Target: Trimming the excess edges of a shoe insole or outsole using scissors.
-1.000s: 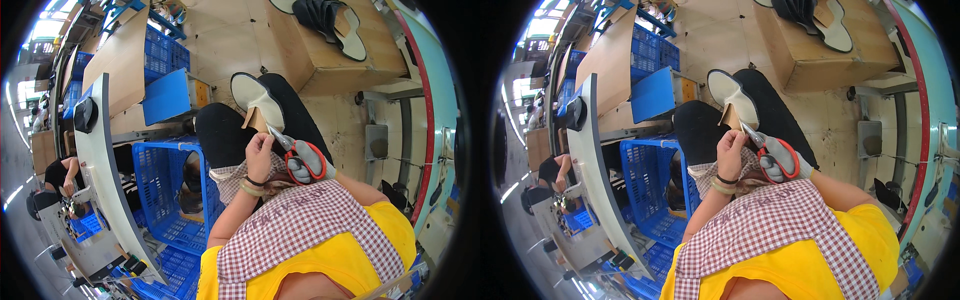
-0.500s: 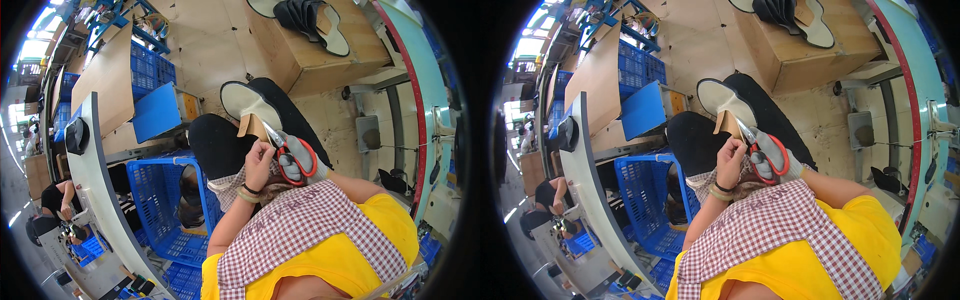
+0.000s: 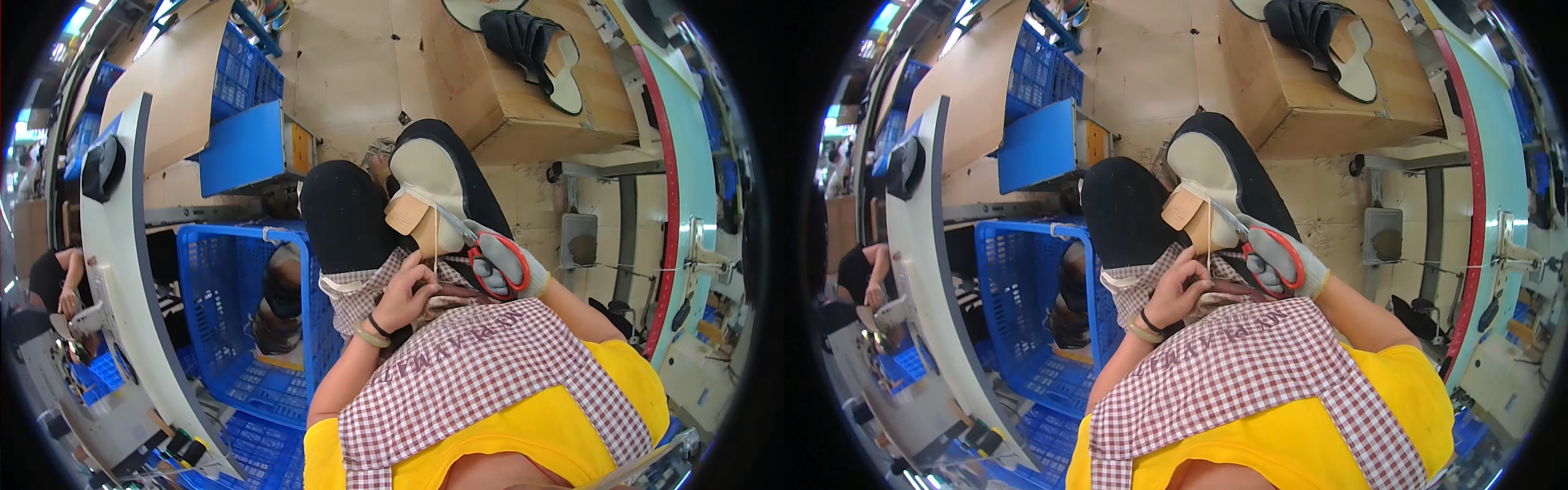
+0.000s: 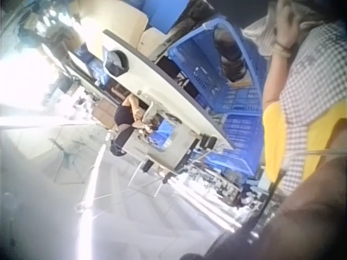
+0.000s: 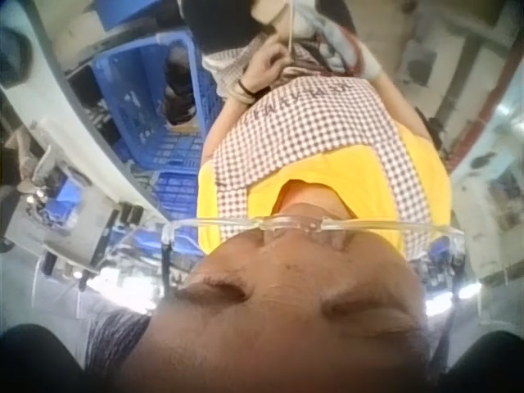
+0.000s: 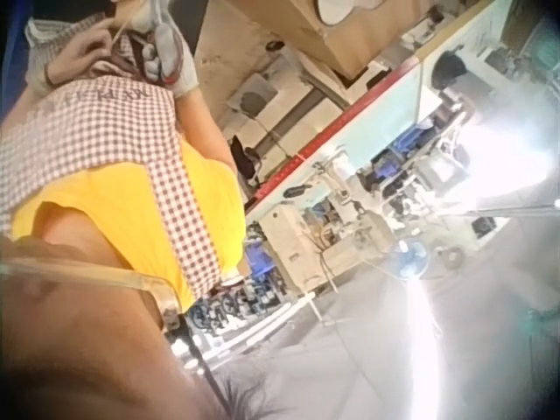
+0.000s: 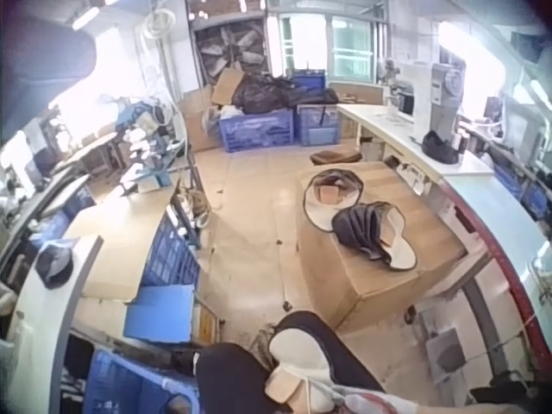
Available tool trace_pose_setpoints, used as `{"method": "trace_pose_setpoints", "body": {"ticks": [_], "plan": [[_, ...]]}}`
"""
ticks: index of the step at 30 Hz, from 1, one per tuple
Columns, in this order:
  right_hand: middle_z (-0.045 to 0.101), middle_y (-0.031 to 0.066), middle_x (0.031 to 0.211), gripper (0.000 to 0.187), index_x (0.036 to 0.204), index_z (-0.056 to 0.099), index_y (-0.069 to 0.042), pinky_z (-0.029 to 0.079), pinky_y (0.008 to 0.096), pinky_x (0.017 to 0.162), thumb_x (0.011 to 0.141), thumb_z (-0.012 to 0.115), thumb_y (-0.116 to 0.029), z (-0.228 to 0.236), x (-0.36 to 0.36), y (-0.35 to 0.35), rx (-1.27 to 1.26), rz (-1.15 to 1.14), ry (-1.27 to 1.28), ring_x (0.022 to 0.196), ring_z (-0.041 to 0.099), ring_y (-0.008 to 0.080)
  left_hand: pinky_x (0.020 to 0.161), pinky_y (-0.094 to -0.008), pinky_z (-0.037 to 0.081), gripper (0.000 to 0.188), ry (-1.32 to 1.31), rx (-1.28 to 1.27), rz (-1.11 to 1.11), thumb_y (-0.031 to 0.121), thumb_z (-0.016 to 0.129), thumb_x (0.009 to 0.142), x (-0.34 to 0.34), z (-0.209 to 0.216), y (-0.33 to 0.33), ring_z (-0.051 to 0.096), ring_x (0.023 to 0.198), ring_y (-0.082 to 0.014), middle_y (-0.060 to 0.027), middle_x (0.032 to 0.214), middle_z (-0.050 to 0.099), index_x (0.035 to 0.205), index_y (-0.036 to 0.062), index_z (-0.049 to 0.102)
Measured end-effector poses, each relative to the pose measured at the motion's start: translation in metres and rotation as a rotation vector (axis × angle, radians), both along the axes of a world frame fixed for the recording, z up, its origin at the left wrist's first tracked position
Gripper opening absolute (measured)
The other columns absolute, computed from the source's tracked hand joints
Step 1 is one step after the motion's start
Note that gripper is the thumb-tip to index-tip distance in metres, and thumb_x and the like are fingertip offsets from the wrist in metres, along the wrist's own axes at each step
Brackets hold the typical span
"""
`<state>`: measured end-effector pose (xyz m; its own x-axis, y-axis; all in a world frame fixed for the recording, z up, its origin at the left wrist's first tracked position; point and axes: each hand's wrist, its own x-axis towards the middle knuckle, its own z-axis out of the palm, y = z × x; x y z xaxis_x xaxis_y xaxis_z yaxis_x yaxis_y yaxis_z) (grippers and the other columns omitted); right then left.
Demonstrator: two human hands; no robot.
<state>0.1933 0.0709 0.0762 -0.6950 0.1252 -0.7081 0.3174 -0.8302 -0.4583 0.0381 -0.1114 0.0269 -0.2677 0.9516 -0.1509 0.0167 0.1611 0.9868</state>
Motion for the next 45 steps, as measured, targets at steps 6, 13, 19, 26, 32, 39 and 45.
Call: {"method": "trace_pose_setpoints", "body": {"ticks": [6, 13, 19, 26, 32, 39, 45], "plan": [[0.053, -0.0011, 0.074, 0.058, 0.149, 0.023, -0.019, 0.035, 0.0172, 0.042, 0.099, 0.046, -0.035, 0.010, -0.005, -0.004, -0.001, 0.100, 0.005, 0.049, 0.040, 0.0031, 0.103, -0.0369, 0.035, 0.003, 0.114, 0.085, 0.235, -0.002, 0.053, 0.088, -0.004, 0.024, -0.013, 0.050, 0.121, -0.0301, -0.0226, 0.136, 0.046, 0.088, 0.0007, 0.051], [0.051, -0.0009, 0.076, 0.056, 0.148, 0.024, -0.020, 0.034, 0.0162, 0.042, 0.098, 0.047, -0.035, 0.012, -0.009, 0.000, 0.025, 0.135, 0.018, 0.048, 0.037, 0.0034, 0.074, -0.0358, 0.049, 0.006, 0.218, -0.034, 0.500, 0.005, 0.050, 0.093, -0.031, 0.044, 0.045, 0.061, 0.074, -0.0216, -0.0092, 0.080, 0.059, 0.089, 0.0014, 0.049], [0.052, -0.0006, 0.076, 0.057, 0.147, 0.026, -0.021, 0.033, 0.0159, 0.042, 0.098, 0.048, -0.039, 0.013, -0.010, 0.012, -0.027, 0.133, 0.041, 0.049, 0.038, 0.0032, 0.063, -0.0355, 0.047, 0.007, 0.720, -0.156, 0.343, 0.005, 0.059, 0.082, -0.031, 0.009, 0.078, 0.057, 0.069, -0.0333, -0.0168, 0.077, 0.055, 0.087, 0.0019, 0.056], [0.051, -0.0008, 0.073, 0.056, 0.147, 0.027, -0.021, 0.032, 0.0152, 0.042, 0.098, 0.046, -0.041, 0.017, -0.015, 0.027, -0.012, 0.197, -0.029, 0.049, 0.038, 0.0025, 0.063, -0.0353, 0.047, 0.008, 0.258, -0.162, 0.270, 0.006, 0.064, 0.077, -0.030, -0.005, 0.077, 0.059, 0.068, -0.0296, -0.0136, 0.077, 0.057, 0.073, 0.0001, 0.061], [0.051, 0.0028, 0.071, 0.052, 0.145, 0.032, -0.024, 0.029, 0.0162, 0.037, 0.098, 0.042, -0.044, -0.019, 0.003, 0.061, -0.470, 0.182, 0.083, 0.043, 0.034, 0.0057, 0.057, -0.0201, 0.046, 0.009, -0.354, -0.190, 0.244, 0.007, 0.063, 0.086, -0.029, -0.007, 0.074, 0.056, 0.063, -0.0053, 0.0011, 0.071, 0.058, 0.081, -0.0002, 0.061], [0.057, -0.0021, 0.072, 0.053, 0.143, 0.037, -0.016, 0.037, 0.0153, 0.042, 0.095, 0.052, -0.035, 0.028, -0.029, 0.049, 0.178, 0.409, -0.140, 0.048, 0.045, 0.0018, 0.060, -0.0214, 0.045, 0.008, -0.190, -0.169, 0.275, 0.007, 0.065, 0.083, -0.019, -0.023, 0.071, 0.055, 0.066, -0.0075, 0.0005, 0.072, 0.058, 0.080, 0.0009, 0.061], [0.057, -0.0024, 0.073, 0.048, 0.138, 0.043, -0.015, 0.037, 0.0158, 0.042, 0.094, 0.053, -0.034, 0.037, -0.041, 0.049, 0.184, 0.421, -0.243, 0.050, 0.046, 0.0016, 0.068, -0.0254, 0.045, 0.008, 0.022, -0.154, 0.268, 0.007, 0.067, 0.079, -0.013, -0.018, 0.070, 0.056, 0.079, -0.0147, -0.0067, 0.093, 0.056, 0.081, 0.0010, 0.062]]}}
